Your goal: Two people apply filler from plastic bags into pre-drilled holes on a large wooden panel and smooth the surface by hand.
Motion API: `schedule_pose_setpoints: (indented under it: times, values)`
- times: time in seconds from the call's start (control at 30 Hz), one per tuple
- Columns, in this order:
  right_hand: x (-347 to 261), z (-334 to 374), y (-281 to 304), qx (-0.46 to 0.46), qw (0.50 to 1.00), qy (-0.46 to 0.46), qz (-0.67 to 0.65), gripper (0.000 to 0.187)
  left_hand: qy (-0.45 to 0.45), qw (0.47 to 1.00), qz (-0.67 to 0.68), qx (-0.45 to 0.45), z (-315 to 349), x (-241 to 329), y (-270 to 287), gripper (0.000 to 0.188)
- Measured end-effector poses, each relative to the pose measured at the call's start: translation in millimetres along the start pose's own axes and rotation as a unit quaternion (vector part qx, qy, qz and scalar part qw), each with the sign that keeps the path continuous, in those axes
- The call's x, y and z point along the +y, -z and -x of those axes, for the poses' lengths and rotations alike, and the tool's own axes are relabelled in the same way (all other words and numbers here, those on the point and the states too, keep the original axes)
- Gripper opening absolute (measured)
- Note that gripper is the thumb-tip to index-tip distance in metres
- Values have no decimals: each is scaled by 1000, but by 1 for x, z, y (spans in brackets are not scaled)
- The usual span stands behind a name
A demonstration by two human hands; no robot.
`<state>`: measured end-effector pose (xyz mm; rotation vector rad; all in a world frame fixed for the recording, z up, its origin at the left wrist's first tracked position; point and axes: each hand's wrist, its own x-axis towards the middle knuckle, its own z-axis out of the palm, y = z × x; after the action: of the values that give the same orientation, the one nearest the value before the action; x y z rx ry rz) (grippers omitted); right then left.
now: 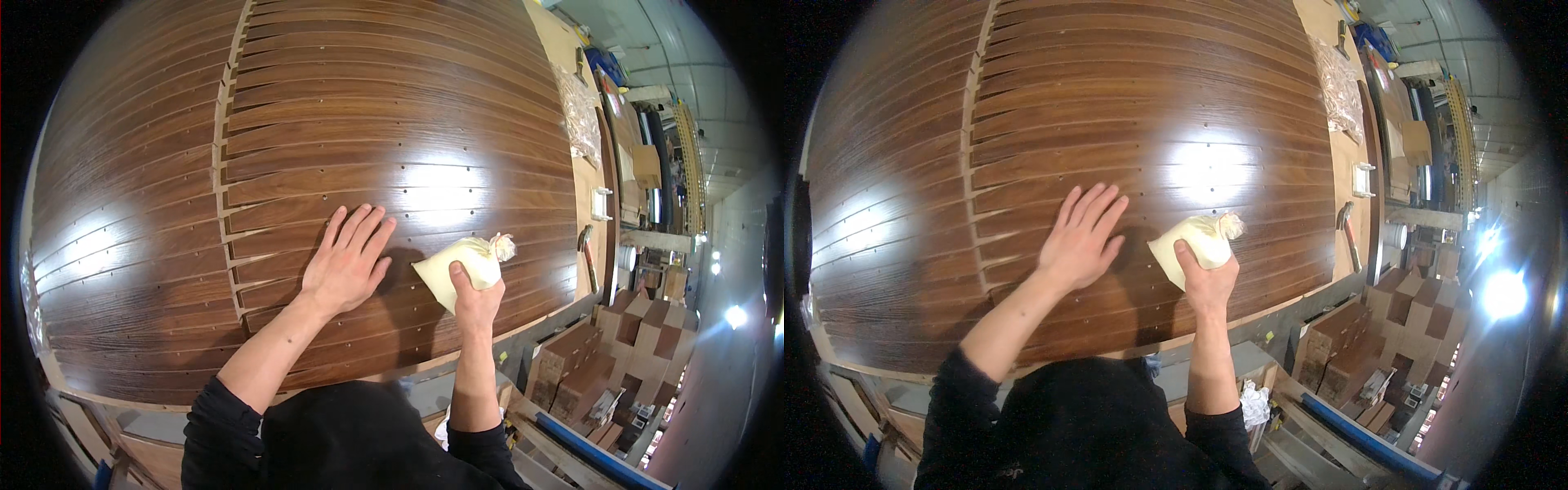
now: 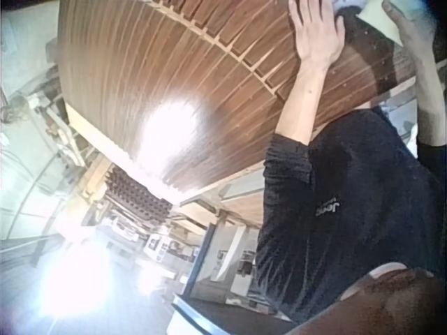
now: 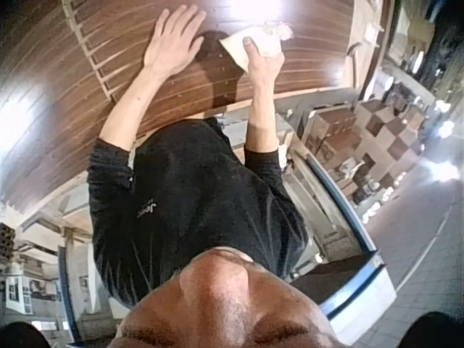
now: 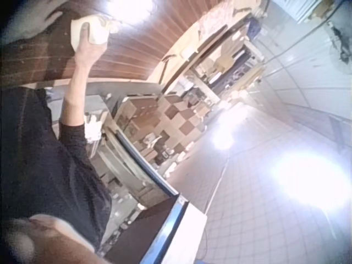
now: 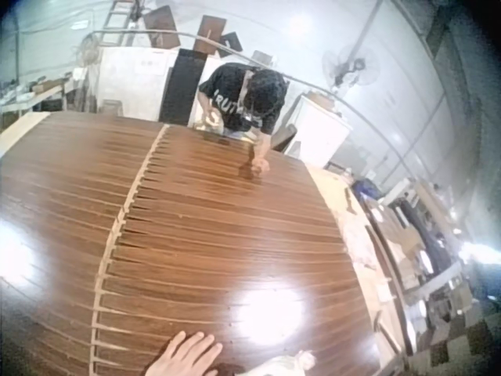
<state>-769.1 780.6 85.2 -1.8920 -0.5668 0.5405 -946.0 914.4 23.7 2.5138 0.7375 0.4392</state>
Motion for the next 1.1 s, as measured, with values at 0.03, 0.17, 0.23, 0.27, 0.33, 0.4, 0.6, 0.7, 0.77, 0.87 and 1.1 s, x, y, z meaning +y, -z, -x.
schedule_pose_setpoints:
  times: [0.03,0.17,0.23,0.27,0.33,0.4,0.6,0.7,0.77,0.87,1.1]
  values:
    - [0,0,0,-1,1000,-4,5,36,-1,1000,3,-2,0,0,0,63]
    - [0,0,-4,-10,999,-23,44,36,0,1000,3,-1,0,-1,-1,63]
    - [2,0,-3,-13,999,-23,43,36,0,1000,3,-2,-1,0,-1,63]
    - [3,0,-3,-16,999,-22,42,36,0,1000,4,-2,-1,0,-1,63]
    - [-1,3,-1,-13,999,-18,48,36,0,1000,8,0,-1,-1,-1,64]
    - [-2,2,2,-10,998,-13,54,35,1,1000,10,2,-2,0,-1,64]
    - [-8,-13,-4,22,999,17,-36,33,-1,1000,4,-1,-2,0,1,65]
    - [-6,-21,-10,16,1000,14,-15,34,0,1000,10,-1,-1,0,1,65]
    - [-6,-24,-15,18,1000,12,-15,34,1,1000,13,2,-1,0,1,65]
    - [-7,-28,-18,15,1000,14,-11,34,2,1000,14,3,-1,0,2,65]
    - [-10,-28,-26,-1,1000,-14,23,33,1,1000,12,3,-2,-1,2,66]
